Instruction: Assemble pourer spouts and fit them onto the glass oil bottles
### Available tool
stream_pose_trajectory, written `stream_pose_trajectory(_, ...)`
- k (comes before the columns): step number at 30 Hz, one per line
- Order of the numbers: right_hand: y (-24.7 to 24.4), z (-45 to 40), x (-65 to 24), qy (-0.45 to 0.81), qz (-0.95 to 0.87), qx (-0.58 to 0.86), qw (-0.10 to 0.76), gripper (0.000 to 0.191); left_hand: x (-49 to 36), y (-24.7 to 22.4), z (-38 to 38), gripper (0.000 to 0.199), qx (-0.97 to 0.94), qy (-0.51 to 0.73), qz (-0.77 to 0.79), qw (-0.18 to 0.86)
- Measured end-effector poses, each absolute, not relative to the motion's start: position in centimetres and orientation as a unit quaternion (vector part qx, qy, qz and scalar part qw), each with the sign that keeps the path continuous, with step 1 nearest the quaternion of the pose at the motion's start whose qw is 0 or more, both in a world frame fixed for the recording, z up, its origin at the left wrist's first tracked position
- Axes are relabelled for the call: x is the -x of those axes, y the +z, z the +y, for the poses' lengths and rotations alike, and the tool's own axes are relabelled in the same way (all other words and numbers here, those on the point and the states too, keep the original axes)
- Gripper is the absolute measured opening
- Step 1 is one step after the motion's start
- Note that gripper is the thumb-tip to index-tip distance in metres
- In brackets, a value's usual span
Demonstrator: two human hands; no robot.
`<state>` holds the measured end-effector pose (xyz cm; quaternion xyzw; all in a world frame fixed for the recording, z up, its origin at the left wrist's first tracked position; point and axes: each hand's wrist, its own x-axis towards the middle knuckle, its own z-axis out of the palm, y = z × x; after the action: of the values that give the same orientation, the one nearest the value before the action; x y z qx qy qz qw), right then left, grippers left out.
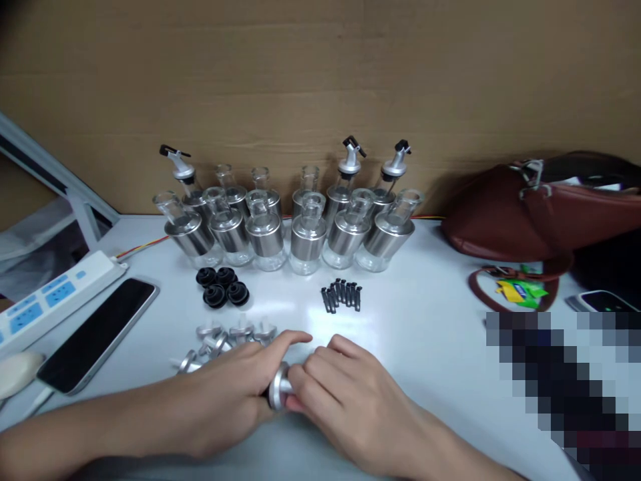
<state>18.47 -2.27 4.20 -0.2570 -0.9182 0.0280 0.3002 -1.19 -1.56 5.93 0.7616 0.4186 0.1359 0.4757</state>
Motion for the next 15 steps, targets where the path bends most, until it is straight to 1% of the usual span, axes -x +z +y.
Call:
stream_pose_trajectory(1,4.1,-2.3,-18.5,0.009,-0.92,0.254,0.3,0.019,1.1,5.9,-1.6,0.055,-0.802,0.097,0.421,0.413)
stream_pose_trajectory(3,3.9,-2.3,-18.6,-0.03,-0.921,0.242,0.304,0.013,0.9,5.9,-1.6,0.042,-0.861,0.038,0.411,0.297)
stream_pose_trajectory(5,3.7,-2.5,-18.8,-0.061,-0.921,0.232,0.307,0.01,0.6,6.0,-1.6,0.025,-0.888,0.033,0.398,0.23)
stream_pose_trajectory(6,3.7,-2.6,-18.8,-0.073,-0.92,0.234,0.307,0.01,0.5,6.1,-1.6,0.022,-0.895,0.029,0.394,0.209)
stream_pose_trajectory(8,3.5,-2.8,-18.8,-0.088,-0.911,0.254,0.312,0.011,0.3,6.3,-1.5,0.023,-0.9,0.011,0.396,0.182)
stream_pose_trajectory(11,3.3,-3.3,-18.7,-0.086,-0.893,0.297,0.326,0.013,0.2,6.5,-1.4,0.026,-0.897,-0.039,0.404,0.172)
stream_pose_trajectory(15,4.1,-3.5,-18.3,-0.008,-0.886,0.326,0.331,0.015,0.5,6.5,-1.5,0.022,-0.892,-0.032,0.413,0.182)
